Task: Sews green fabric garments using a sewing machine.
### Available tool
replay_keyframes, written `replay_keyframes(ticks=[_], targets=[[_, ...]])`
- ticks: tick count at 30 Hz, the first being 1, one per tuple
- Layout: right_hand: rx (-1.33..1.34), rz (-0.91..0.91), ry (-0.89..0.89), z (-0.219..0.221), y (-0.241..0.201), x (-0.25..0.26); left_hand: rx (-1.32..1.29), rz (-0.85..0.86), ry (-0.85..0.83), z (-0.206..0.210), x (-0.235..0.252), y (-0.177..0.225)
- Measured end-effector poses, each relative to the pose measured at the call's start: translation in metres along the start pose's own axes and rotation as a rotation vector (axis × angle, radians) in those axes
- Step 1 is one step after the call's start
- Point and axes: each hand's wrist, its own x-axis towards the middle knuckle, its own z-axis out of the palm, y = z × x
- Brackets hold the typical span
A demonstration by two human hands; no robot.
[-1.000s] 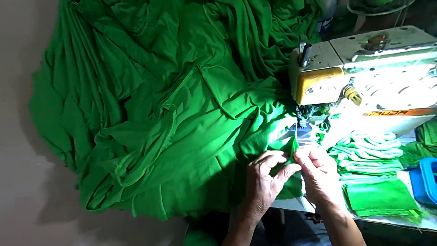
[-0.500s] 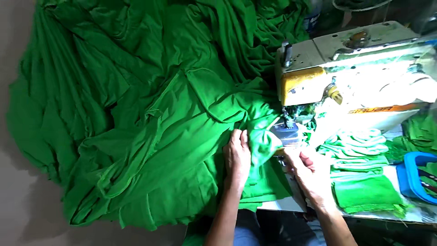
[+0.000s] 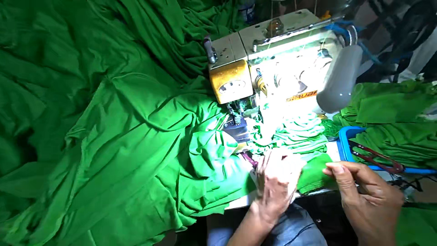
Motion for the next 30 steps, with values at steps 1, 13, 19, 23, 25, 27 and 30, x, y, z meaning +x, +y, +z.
replay_keyframes(ticks=[1, 13, 19, 23, 25, 27, 30], targets=[[0.004, 0.029, 0.010, -0.004, 0.005, -0.002, 0.013, 0.017, -0.007, 0.011, 0.000, 0.001], [0.157, -0.043, -0.039, -0.013, 0.010, 0.008, -0.432, -0.020, -0.358, -0.027, 0.021, 0.035], [0.711, -0.156, -0.625, 0.011, -0.015, 0.014, -0.580, -0.060, -0.370, -0.096, 0.029, 0.034], [1.210, -0.143, -0.771, 0.030, -0.033, 0.010, -1.019, -0.387, -0.367, -0.122, -0.001, -0.003], [1.395, 0.066, -0.809, 0.042, -0.047, 0.002, -1.216, -0.394, -0.491, -0.125, -0.024, -0.017], [1.657, 0.393, -0.898, 0.051, -0.059, -0.010, -1.311, -0.367, -0.372, -0.132, -0.042, -0.024], [1.487, 0.400, -1.160, 0.069, -0.071, -0.028, -1.516, -0.499, -0.032, -0.152, -0.048, -0.029]])
